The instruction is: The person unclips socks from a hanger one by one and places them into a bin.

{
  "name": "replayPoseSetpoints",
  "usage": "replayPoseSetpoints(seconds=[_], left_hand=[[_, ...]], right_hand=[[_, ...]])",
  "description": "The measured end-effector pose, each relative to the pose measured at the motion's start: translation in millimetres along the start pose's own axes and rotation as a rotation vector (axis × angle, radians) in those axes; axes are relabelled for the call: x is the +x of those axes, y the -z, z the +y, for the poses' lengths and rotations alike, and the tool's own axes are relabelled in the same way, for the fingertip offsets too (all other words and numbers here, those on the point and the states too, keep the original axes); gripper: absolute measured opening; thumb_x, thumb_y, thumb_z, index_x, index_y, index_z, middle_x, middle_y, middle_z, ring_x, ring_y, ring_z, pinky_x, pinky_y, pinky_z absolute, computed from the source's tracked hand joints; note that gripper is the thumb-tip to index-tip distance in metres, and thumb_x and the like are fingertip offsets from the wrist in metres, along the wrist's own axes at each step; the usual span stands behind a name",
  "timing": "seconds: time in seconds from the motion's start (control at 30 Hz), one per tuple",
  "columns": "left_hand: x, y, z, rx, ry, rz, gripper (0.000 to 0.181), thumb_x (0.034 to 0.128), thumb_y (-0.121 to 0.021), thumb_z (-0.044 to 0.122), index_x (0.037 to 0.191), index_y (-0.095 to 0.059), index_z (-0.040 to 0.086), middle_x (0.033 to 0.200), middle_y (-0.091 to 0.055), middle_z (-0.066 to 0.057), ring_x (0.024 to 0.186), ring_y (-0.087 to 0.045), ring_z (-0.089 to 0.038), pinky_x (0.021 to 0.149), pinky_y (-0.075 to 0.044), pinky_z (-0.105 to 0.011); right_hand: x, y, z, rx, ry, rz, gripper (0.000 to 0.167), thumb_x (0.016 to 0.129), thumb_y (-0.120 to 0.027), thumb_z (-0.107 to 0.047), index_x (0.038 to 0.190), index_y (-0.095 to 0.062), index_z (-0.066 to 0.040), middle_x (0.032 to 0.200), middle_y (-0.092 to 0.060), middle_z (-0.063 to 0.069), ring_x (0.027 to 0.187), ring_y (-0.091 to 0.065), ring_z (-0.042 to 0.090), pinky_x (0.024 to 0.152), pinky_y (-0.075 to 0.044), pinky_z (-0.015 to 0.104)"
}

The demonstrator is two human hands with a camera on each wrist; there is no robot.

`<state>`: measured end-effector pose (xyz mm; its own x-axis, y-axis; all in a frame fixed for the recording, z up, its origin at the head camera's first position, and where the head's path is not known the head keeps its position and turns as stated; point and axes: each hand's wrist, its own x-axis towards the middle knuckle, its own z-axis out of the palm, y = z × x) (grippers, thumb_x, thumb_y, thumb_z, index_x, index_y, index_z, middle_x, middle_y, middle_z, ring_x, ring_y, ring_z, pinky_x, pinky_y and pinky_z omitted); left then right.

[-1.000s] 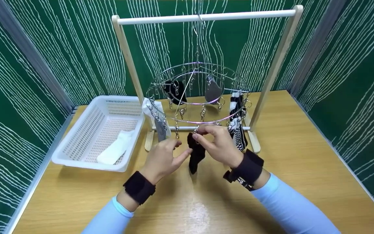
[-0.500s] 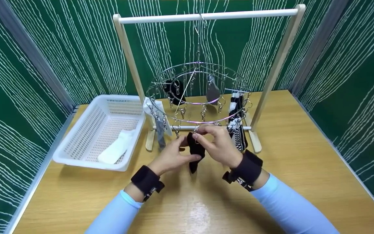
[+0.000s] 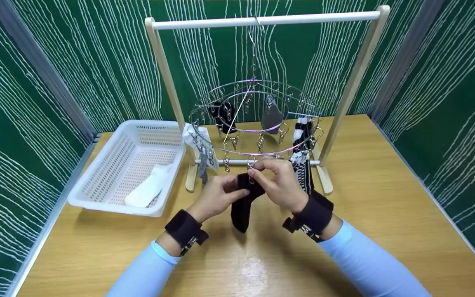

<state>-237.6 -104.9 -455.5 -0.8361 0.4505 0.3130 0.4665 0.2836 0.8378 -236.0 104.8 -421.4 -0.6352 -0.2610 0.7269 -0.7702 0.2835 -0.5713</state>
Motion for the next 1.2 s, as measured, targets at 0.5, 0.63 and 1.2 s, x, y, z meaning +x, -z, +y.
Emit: replayPoseSetpoints(seconds=[0.5, 0.63, 1.2], left_hand=[[-13.8, 26.0, 16.7, 0.151, 0.061, -0.128, 0.011, 0.097, -0.08, 0.008, 0.095, -0.076, -0.002, 0.089, -0.08, -0.014, 0.076, -0.068, -0.006, 0.073, -0.058, -0.022], [-19.1, 37.3, 22.1, 0.225, 0.057, -0.155, 0.012, 0.0967, -0.08, 0.01, 0.093, -0.076, 0.0, 0.087, -0.079, -0.011, 0.076, -0.065, -0.004, 0.075, -0.057, -0.024], [-24.2, 125.3, 55.1, 0.251, 0.147, -0.172, 0.015, 0.0994, -0.077, 0.012, 0.108, -0.076, 0.0, 0.101, -0.082, -0.014, 0.085, -0.076, -0.017, 0.08, -0.063, -0.027]], right_hand=[[0.5, 5.0, -3.5, -0.011, 0.001, -0.006, 0.008, 0.092, -0.08, 0.004, 0.086, -0.077, 0.002, 0.086, -0.079, 0.012, 0.085, -0.077, 0.031, 0.087, -0.062, 0.031], [0.4, 6.8, -3.4, -0.031, 0.006, 0.008, 0.006, 0.091, -0.081, 0.005, 0.088, -0.078, 0.001, 0.088, -0.08, 0.012, 0.089, -0.077, 0.032, 0.09, -0.061, 0.03], [-3.6, 14.4, 0.1, 0.025, 0.003, 0.049, 0.006, 0.088, -0.083, 0.005, 0.091, -0.08, 0.001, 0.085, -0.08, 0.012, 0.083, -0.075, 0.019, 0.089, -0.056, 0.02]])
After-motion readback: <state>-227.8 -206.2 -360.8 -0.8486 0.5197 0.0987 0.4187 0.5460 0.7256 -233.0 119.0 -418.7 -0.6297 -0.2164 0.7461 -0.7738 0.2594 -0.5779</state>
